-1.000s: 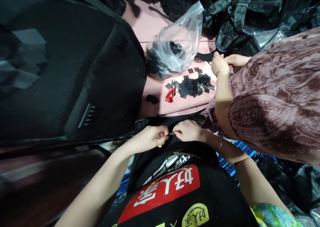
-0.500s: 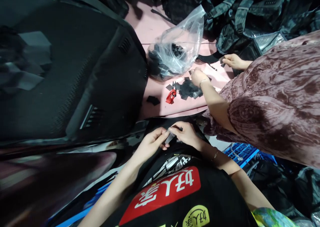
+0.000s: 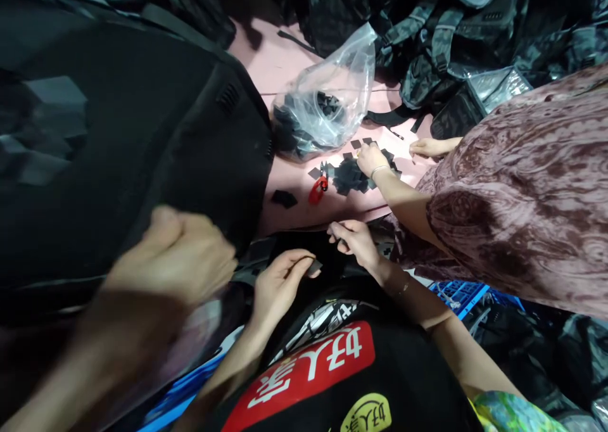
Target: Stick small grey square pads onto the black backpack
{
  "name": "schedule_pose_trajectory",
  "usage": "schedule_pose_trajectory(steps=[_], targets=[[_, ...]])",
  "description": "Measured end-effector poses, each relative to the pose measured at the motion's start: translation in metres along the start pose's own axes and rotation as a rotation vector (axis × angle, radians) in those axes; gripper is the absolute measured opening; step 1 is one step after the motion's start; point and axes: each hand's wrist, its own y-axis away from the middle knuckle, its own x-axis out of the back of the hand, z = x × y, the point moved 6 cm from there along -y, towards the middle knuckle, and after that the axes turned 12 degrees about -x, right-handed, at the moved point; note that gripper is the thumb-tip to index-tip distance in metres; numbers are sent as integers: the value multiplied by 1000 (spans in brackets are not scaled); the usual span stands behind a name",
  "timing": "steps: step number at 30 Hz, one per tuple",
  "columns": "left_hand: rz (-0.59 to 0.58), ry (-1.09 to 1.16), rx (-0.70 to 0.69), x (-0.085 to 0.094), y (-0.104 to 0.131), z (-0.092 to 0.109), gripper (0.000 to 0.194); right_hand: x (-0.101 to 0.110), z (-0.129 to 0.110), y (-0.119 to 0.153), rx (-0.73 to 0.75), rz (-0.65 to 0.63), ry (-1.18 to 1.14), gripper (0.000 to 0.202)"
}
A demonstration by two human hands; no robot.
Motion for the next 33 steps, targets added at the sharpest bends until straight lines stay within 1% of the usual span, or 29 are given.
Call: schedule_pose_trajectory(steps=[1,3,5,6,8,10,13,15,17,20,22,26,31,33], targets=[[37,51,57,0,-4,-7,15,-2,2,1,9,3,-9,36],[70,118,106,-3,-11,-15,29,-5,8,1,23,24,-11,37],[52,115,102,-8,-16,-18,39,-5,14,1,35,50,41,36],[34,100,96,-12,-18,-19,40,-4,16,1,45,68,79,35],[7,61,88,-17,-20,-21,34,0,19,3,61,105,153,34],[14,-14,80,-20,-22,-23,24,4,18,6,59,120,195,35],[31,-96,66,-22,-24,-23,16,5,14,11,38,80,185,40],[53,-8,102,-24,-25,-25,16,4,11,13,21,18,134,43],[117,130,164,-22,-24,-27,17,5,10,13,3,-15,62,45],[227,252,239,-17,-23,-29,22,14,10,9,6,34,-7,45],[253,305,275,-16,-23,-29,26,18,12,6,6,57,-10,45],[281,335,284,-20,-26,-32,29,15,17,5,-5,63,0,42],[402,313,267,-27,-33,-47,26,-1,21,5,16,27,-53,41],[435,332,279,-29,-34,-53,27,-4,23,3,18,45,-34,37]])
